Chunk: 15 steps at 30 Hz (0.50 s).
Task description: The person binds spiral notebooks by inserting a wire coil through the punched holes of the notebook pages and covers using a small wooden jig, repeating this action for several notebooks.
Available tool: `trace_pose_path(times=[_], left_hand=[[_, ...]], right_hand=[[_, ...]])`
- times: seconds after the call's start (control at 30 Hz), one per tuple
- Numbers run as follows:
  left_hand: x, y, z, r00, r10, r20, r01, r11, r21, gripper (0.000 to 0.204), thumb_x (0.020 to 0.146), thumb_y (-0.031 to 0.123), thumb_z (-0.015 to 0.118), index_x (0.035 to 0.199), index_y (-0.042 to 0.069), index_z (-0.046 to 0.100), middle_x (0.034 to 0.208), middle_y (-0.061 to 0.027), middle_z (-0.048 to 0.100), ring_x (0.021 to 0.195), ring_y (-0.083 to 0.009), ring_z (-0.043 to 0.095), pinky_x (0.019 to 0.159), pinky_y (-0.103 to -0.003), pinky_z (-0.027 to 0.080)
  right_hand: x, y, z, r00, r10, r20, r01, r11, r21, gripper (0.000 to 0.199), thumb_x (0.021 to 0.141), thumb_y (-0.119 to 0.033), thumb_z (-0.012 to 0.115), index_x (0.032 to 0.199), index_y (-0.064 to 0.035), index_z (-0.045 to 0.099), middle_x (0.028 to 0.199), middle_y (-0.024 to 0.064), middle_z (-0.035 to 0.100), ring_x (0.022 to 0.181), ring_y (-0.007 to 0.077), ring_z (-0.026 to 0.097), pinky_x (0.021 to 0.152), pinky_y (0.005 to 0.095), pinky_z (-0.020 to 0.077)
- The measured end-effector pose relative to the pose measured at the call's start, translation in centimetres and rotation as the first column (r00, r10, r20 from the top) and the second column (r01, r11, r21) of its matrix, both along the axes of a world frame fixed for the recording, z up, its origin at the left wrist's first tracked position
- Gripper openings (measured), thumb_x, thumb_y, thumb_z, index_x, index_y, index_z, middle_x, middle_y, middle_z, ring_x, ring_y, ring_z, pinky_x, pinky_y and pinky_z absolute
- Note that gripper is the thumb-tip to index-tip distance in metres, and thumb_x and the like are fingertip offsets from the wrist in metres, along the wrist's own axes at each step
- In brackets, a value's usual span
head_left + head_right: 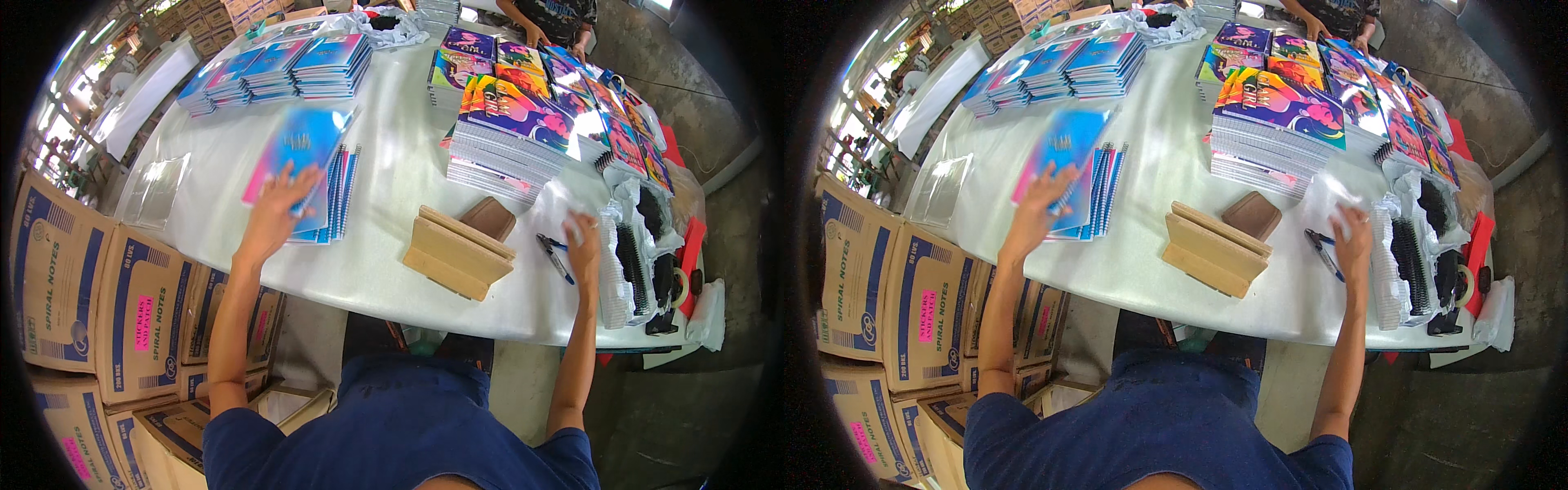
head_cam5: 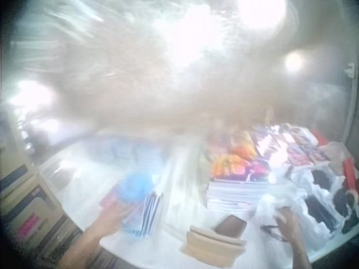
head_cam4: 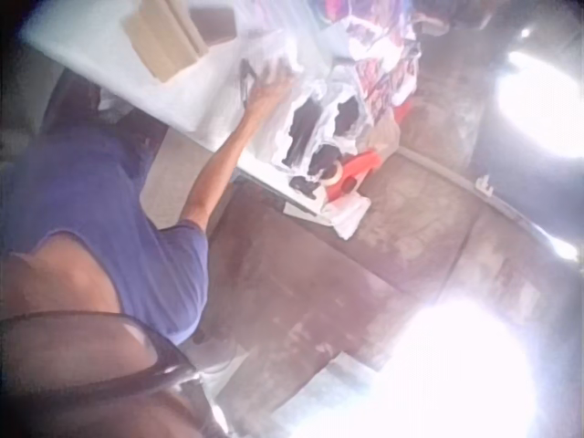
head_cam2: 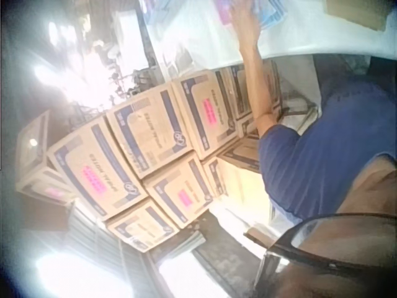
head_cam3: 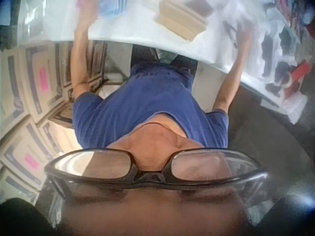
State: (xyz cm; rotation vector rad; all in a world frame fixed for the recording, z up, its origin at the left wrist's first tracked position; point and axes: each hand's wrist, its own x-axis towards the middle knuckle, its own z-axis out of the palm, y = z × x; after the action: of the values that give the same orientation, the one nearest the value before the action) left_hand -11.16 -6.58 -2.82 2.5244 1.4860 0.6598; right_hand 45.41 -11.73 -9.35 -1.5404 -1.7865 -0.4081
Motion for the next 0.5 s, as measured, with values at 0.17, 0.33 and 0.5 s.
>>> trace_pose_path(times=[0.17,0.33,0.5], left_hand=[[-0.7,-0.2,-2.4,0.995,-0.025,-0.093,-0.005,0.952,-0.306,0.081,0.074,0.034,0.074,0.146,0.028,0.037,0.153,-0.0033,0.034,0.145,-0.036,0.017,0.114,-0.059,0.011],[2.4,0.2,-1.2,0.992,0.052,0.113,-0.044,0.996,-0.075,0.074,0.079,0.028,0.073,0.145,0.025,0.039,0.152,-0.0063,0.035,0.144,-0.0371,0.017,0.113,-0.059,0.013],[6.4,1.9,0.3,0.972,-0.063,0.227,0.052,0.997,0.054,0.069,0.082,0.021,0.071,0.144,0.021,0.041,0.152,-0.008,0.036,0.144,-0.0363,0.019,0.114,-0.055,0.015]], right_hand=[[-0.9,9.3,8.6,0.866,-0.189,-0.463,0.151,0.982,-0.117,0.044,0.086,-0.038,0.07,0.101,0.0036,0.065,0.092,0.015,0.066,0.082,0.0193,0.063,0.069,0.0319,0.0512],[-1.5,14.2,12.0,0.717,-0.408,-0.564,-0.015,0.801,-0.598,0.053,0.076,-0.048,0.078,0.086,0.0037,0.067,0.081,0.0106,0.066,0.076,0.0144,0.064,0.057,0.0322,0.053],[0.5,14.1,14.0,0.736,-0.418,-0.532,-0.045,0.754,-0.655,0.053,0.069,-0.027,0.085,0.103,0.0081,0.063,0.094,0.0124,0.068,0.079,0.0162,0.065,0.059,0.028,0.0516]])
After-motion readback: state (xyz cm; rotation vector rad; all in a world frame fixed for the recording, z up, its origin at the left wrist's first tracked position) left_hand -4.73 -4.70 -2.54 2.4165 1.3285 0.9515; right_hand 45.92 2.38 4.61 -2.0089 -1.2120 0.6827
